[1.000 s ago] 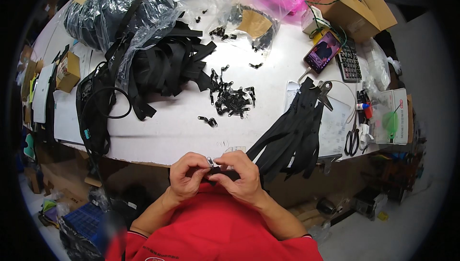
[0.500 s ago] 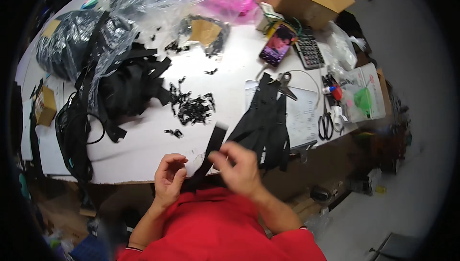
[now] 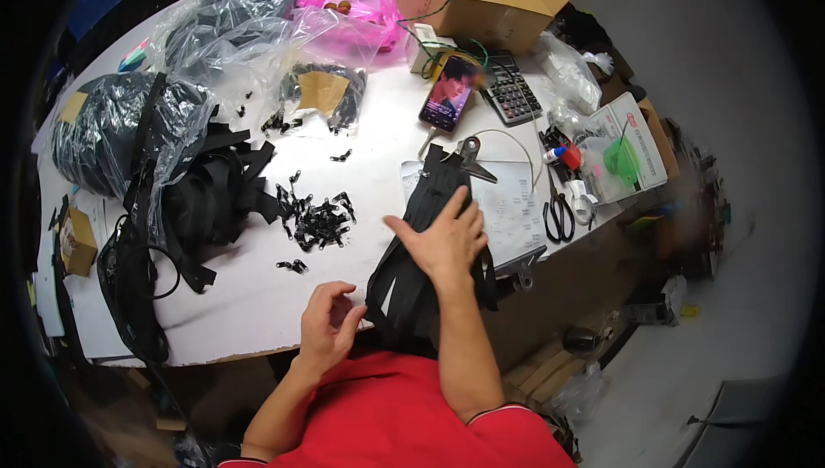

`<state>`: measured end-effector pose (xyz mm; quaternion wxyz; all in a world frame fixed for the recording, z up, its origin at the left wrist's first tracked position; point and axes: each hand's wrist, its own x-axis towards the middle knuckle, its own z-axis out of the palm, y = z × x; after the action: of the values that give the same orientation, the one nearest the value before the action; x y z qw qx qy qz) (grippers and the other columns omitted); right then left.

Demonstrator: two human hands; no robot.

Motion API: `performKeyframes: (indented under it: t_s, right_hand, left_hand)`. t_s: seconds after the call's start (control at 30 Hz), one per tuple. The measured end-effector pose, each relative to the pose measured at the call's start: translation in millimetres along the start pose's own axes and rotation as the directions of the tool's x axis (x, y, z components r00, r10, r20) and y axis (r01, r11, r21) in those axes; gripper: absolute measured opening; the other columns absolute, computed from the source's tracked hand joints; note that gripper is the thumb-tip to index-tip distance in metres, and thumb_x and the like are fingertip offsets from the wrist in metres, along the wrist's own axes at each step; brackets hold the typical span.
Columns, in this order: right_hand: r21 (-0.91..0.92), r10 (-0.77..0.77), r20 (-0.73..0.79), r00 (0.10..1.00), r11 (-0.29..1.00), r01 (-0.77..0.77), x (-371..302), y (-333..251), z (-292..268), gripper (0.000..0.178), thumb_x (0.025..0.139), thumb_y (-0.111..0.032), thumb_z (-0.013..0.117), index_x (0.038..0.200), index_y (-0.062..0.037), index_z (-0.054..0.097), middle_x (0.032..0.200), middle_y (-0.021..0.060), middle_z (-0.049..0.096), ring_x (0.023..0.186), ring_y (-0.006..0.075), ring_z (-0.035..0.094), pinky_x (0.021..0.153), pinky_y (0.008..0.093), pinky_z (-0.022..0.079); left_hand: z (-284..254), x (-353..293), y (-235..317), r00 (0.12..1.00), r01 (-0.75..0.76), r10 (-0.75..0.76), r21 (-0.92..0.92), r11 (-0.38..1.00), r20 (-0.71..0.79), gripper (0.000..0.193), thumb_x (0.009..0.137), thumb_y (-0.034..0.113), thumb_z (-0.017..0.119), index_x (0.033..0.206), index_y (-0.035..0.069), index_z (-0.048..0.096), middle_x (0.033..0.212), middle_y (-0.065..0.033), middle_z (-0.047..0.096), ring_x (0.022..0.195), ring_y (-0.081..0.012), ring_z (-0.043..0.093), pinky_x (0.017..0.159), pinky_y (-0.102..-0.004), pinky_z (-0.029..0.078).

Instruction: The person attaches small black plastic clips to the ends of black fabric straps. They pick up a strap, insert a clip into the folded end, and press it to secure the connection. The person repeats this process for multiple straps, placing the finished items on the table.

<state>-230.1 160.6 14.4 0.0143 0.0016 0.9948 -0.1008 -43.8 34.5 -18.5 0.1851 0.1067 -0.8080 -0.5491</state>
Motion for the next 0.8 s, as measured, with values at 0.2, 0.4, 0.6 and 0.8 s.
performKeyframes:
  t_s: [0.2, 0.4, 0.6, 0.8]
  right_hand:
    - [0.177, -0.132, -0.031, 0.991, 0.975, 0.135, -4, -1, 10, 0.104, 0.076, -0.042, 0.079, 0.152, 0.0039, 0.023, 0.135, 0.0317, 0.046, 0.114, 0.0441, 0.053, 0.102, 0.0510, 0.043]
    - [0.303, -0.085, 0.012, 0.996, 0.950, 0.078, -3, -6, 9, 0.062, 0.077, -0.018, 0.071, 0.130, 0.0060, 0.047, 0.099, 0.0324, 0.067, 0.093, 0.0478, 0.067, 0.086, 0.0499, 0.053]
    - [0.960, -0.274, 0.278, 0.920, 0.074, -0.268, -11, 54, -27, 0.039, 0.088, 0.001, 0.068, 0.124, 0.0010, 0.054, 0.101, 0.0085, 0.067, 0.085, 0.0206, 0.069, 0.076, 0.0354, 0.058]
    - [0.978, -0.199, 0.208, 0.958, 0.032, -0.206, -82, 151, -100, 0.039, 0.090, -0.002, 0.065, 0.126, -0.0001, 0.050, 0.105, 0.0114, 0.060, 0.083, 0.0221, 0.066, 0.073, 0.0375, 0.058]
  left_hand:
    - [13, 10, -2, 0.987, -0.150, 0.159, 0.210, 0.966, -0.030, 0.029, 0.081, 0.015, 0.078, 0.103, 0.004, 0.063, 0.092, -0.0117, 0.066, 0.078, -0.0292, 0.062, 0.070, -0.0388, 0.048]
    - [10, 10, -2, 0.987, -0.153, 0.161, 0.180, 0.972, -0.029, 0.025, 0.081, 0.013, 0.077, 0.100, 0.004, 0.064, 0.090, -0.0105, 0.066, 0.077, -0.0286, 0.062, 0.070, -0.0387, 0.047]
    - [7, 6, -8, 0.983, -0.174, 0.180, 0.162, 0.971, -0.026, 0.020, 0.082, 0.012, 0.077, 0.097, 0.005, 0.065, 0.089, -0.0094, 0.066, 0.076, -0.0278, 0.062, 0.070, -0.0378, 0.046]
    - [10, 7, -7, 0.984, -0.175, 0.177, 0.134, 0.975, 0.000, 0.020, 0.081, 0.010, 0.077, 0.096, 0.005, 0.066, 0.089, -0.0093, 0.067, 0.076, -0.0276, 0.062, 0.070, -0.0377, 0.047]
